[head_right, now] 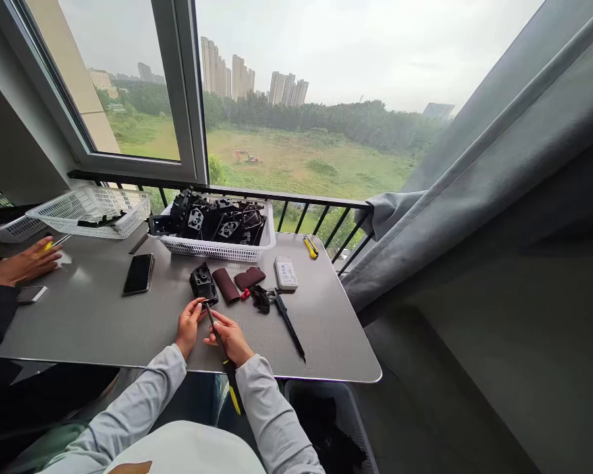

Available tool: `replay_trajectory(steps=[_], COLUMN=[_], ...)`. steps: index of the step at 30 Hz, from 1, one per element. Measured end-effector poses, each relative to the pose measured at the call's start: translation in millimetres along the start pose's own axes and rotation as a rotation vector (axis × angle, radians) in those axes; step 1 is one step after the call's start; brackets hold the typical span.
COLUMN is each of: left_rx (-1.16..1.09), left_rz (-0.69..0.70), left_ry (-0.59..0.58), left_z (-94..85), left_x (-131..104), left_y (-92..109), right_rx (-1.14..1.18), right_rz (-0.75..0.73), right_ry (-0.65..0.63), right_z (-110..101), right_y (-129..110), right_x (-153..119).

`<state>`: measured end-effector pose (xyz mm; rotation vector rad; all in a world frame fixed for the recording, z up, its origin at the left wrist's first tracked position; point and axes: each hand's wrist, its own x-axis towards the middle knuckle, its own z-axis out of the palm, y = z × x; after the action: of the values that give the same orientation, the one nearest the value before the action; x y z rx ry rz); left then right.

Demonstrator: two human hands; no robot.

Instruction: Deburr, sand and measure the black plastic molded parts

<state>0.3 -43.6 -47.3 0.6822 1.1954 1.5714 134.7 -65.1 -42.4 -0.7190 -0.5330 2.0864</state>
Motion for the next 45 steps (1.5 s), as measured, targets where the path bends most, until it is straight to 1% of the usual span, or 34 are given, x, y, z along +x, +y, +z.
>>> replay_trajectory(steps=[3, 8, 13, 17, 19, 26, 32, 39, 45], left_rx=[0.016, 0.043, 0.051, 0.150, 0.169, 0.168, 0.166, 0.145, 0.174], left_rz=[0.006, 0.025, 0.061, 0.166, 0.181, 0.179, 0.174, 0.176, 0.175], left_ry=[0.014, 0.053, 0.089, 0.210, 0.259, 0.318, 0.301, 0.223, 0.166], left_z=[-1.0, -2.3, -2.3, -0.4, 1.6, 7.7, 10.2, 8.1, 8.9], left_x=[0, 0, -2, -2, -1, -2, -7, -6, -6], left_y=[-1, -1, 1, 1, 0, 1, 5, 3, 1], right_rx=[0.014, 0.015, 0.050, 0.070, 0.066, 0.062, 0.056, 0.038, 0.036], right_rz=[0.020, 0.061, 0.022, 0.001, 0.007, 0.026, 0.051, 0.044, 0.023], right_ry=[0.015, -0.028, -0.010, 0.004, -0.003, -0.031, -0.048, -0.060, -0.053], right_z=[-1, -1, -2, -3, -2, -3, -5, -9, -9], right_y=[1, 2, 5, 7, 8, 4, -1, -3, -6], right_x=[2, 5, 8, 10, 11, 8, 4, 3, 0])
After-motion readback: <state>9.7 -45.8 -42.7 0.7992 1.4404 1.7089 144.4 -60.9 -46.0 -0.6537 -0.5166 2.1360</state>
